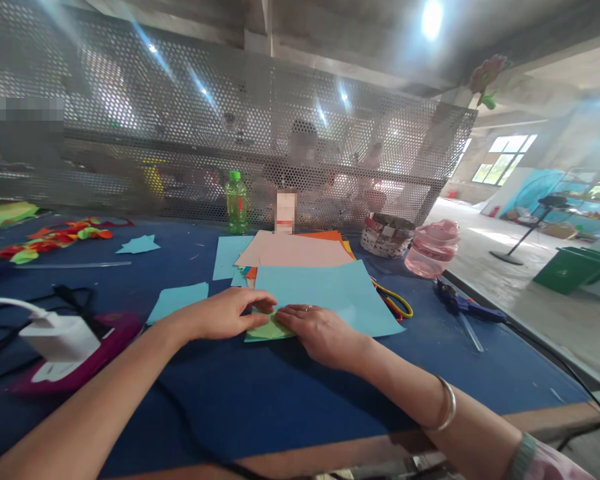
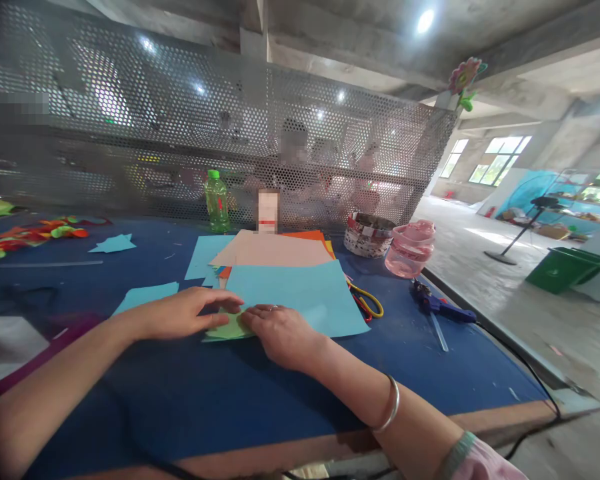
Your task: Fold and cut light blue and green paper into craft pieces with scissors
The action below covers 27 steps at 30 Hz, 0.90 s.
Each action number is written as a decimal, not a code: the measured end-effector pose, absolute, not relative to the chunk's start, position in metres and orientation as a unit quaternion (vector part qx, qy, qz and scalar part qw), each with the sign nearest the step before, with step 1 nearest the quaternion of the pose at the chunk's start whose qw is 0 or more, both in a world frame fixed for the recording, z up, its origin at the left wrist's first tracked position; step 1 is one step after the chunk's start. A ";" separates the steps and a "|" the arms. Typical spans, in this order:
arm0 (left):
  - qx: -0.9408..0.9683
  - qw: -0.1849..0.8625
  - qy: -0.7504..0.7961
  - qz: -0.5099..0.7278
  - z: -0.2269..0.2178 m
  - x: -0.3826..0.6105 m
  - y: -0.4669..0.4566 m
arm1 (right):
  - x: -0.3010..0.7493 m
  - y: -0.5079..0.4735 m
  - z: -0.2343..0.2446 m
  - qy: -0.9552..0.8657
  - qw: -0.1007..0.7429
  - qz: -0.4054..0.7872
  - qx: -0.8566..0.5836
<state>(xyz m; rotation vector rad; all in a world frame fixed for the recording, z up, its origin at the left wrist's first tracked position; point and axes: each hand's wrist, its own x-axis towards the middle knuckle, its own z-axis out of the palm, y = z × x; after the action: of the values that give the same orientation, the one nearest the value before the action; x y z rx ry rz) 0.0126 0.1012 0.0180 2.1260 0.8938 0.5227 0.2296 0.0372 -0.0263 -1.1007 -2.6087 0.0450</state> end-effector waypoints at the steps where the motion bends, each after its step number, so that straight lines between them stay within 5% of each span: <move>1: 0.830 0.386 0.353 0.194 0.020 0.009 0.102 | 0.229 0.037 -0.026 -0.909 0.157 0.020 -0.387; 6: 0.846 0.395 0.346 0.088 0.029 -0.005 0.103 | 0.229 0.038 -0.022 -0.900 0.158 0.050 -0.403; 11: 0.895 0.273 0.351 0.005 0.029 0.003 0.102 | 0.228 0.039 -0.018 -0.886 0.146 0.076 -0.433; 27: 0.924 0.129 0.351 0.077 0.019 0.017 0.105 | 0.230 0.043 -0.004 -0.859 0.130 0.099 -0.485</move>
<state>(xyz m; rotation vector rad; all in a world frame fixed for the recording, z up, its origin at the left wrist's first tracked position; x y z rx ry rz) 0.0175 0.1048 0.0191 2.6870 1.0189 0.2243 0.2304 0.0429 -0.0045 -1.4103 -2.4965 0.2872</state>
